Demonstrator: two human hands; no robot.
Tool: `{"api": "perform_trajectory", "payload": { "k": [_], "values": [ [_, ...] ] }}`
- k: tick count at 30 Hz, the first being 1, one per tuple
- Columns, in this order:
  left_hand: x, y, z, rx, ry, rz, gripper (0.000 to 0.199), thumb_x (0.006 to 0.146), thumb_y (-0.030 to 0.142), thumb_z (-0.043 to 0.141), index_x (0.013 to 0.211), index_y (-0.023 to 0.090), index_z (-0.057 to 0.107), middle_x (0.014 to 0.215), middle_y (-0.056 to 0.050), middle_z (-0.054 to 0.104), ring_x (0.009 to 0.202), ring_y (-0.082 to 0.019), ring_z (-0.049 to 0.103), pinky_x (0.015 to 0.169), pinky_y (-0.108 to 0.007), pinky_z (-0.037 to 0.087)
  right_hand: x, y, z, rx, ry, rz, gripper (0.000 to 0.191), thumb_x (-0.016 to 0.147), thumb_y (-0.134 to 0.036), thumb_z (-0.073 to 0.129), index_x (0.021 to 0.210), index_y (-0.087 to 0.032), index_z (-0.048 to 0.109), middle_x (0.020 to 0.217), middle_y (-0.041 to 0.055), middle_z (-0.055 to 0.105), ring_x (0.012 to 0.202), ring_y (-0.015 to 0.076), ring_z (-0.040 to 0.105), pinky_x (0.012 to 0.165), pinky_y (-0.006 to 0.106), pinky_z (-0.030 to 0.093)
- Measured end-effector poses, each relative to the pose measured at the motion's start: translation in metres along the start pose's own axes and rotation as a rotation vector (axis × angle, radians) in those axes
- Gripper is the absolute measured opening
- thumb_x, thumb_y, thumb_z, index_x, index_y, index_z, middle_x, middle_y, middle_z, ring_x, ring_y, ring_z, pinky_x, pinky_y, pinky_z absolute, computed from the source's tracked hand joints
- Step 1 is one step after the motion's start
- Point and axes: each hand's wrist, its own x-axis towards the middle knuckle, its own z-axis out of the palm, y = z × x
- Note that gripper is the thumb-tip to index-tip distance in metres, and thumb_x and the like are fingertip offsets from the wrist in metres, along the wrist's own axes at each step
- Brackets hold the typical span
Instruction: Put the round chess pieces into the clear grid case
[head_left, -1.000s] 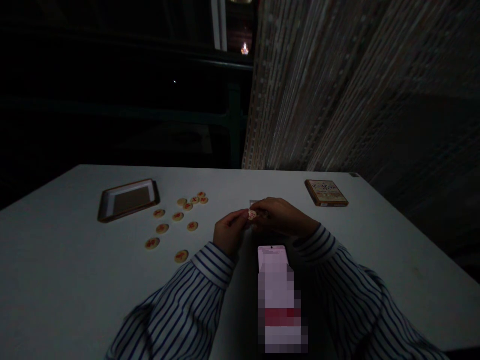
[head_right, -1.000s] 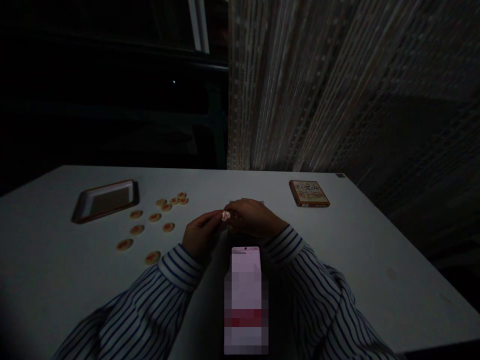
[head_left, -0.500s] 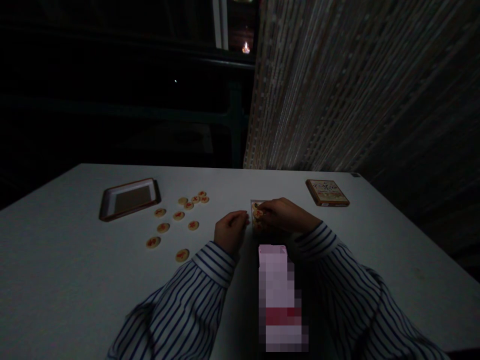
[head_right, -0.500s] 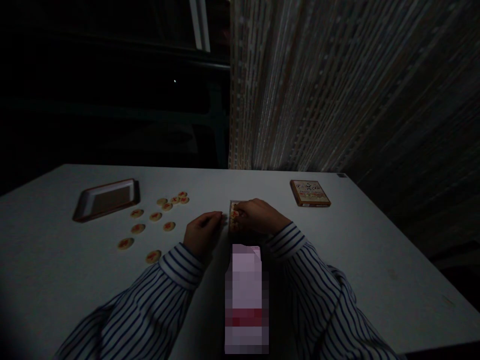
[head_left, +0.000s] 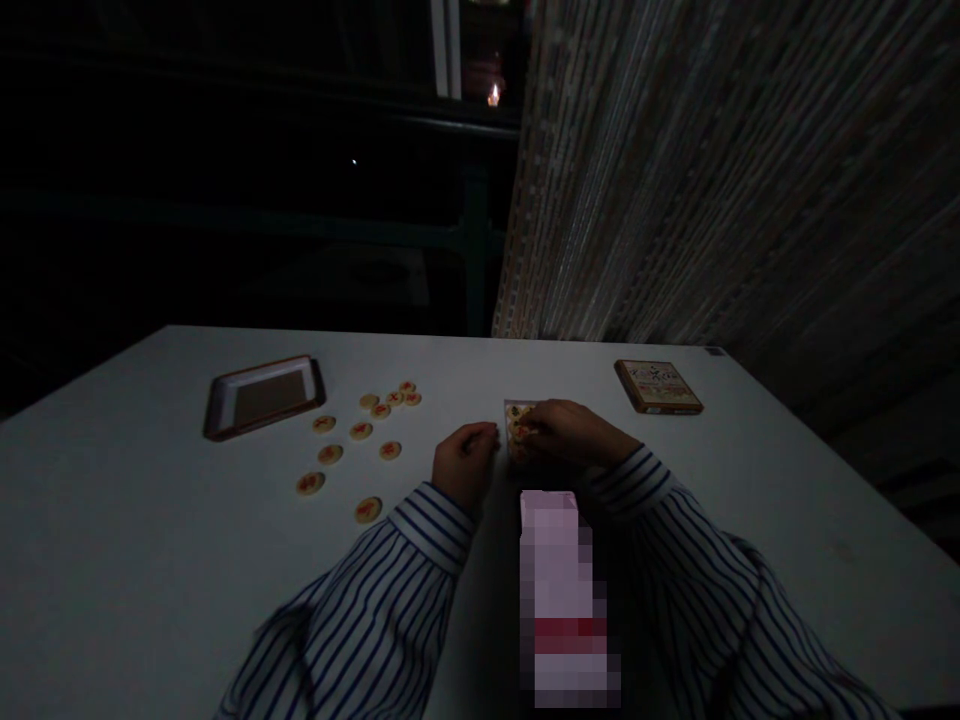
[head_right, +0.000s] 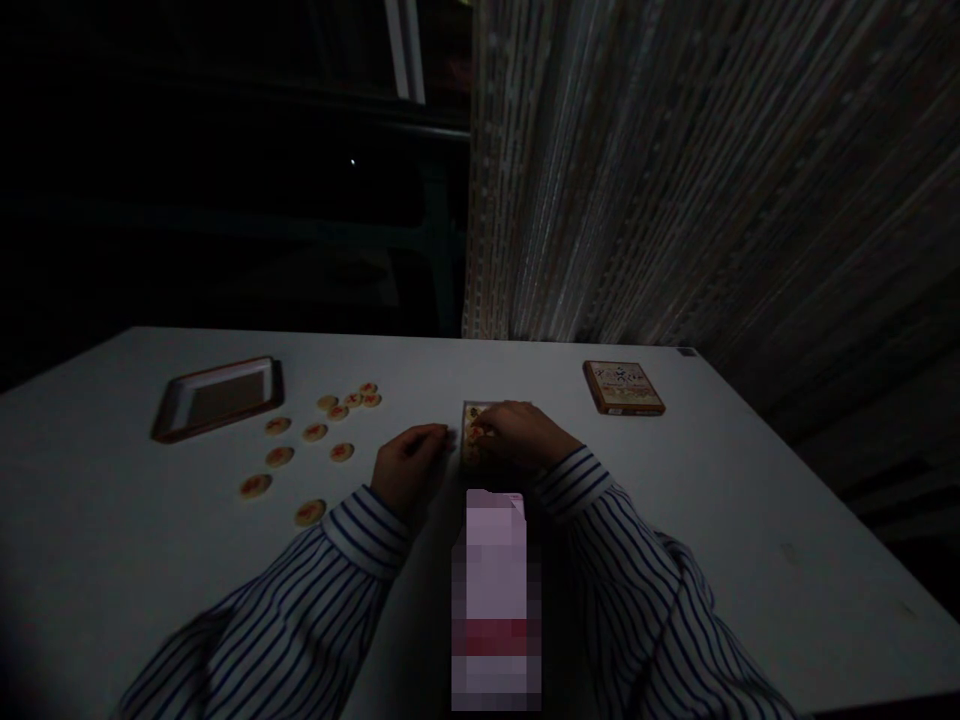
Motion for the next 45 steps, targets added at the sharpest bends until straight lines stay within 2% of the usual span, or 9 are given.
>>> {"api": "perform_trajectory", "payload": {
  "k": [11, 23, 35, 45],
  "values": [
    [0.0011, -0.0021, -0.0006, -0.023, -0.007, 0.006, 0.020, 0.061, 0.031, 0.059, 0.070, 0.013, 0.063, 0.061, -0.002, 0.065, 0.060, -0.014, 0.059, 0.061, -0.025, 0.047, 0.0026, 0.0001, 0.0009, 0.018, -0.042, -0.051, 0.025, 0.081, -0.030, 0.044, 0.092, -0.017, 0.062, 0.091, 0.0071, 0.062, 0.083, 0.0156, 0.053, 0.069, 0.024, 0.033],
    [-0.0004, 0.0015, -0.0011, -0.003, -0.002, -0.005, 0.021, 0.061, 0.032, 0.060, 0.071, 0.014, 0.064, 0.061, -0.003, 0.066, 0.060, -0.015, 0.060, 0.060, -0.027, 0.048, 0.0013, -0.0008, -0.0024, 0.050, -0.045, -0.043, 0.024, 0.082, -0.026, 0.043, 0.094, -0.017, 0.061, 0.093, 0.0065, 0.062, 0.083, 0.0149, 0.053, 0.068, 0.023, 0.033],
    [-0.0004, -0.0015, -0.0007, -0.017, -0.009, -0.005, 0.022, 0.062, 0.033, 0.060, 0.072, 0.014, 0.064, 0.062, -0.003, 0.066, 0.062, -0.015, 0.060, 0.062, -0.027, 0.048, 0.0022, -0.0012, -0.0010, 0.030, -0.044, -0.044, 0.021, 0.081, -0.026, 0.044, 0.083, -0.015, 0.062, 0.086, 0.0061, 0.062, 0.077, 0.0136, 0.053, 0.065, 0.023, 0.032],
    [0.0014, -0.0047, -0.0004, -0.024, -0.002, 0.010, 0.021, 0.061, 0.033, 0.060, 0.071, 0.015, 0.065, 0.061, -0.002, 0.066, 0.060, -0.014, 0.060, 0.060, -0.026, 0.048, 0.0023, 0.0001, 0.0007, 0.036, -0.036, -0.061, 0.020, 0.080, -0.025, 0.045, 0.085, -0.016, 0.062, 0.087, 0.0058, 0.062, 0.077, 0.0138, 0.053, 0.065, 0.023, 0.032]
  ]
}}
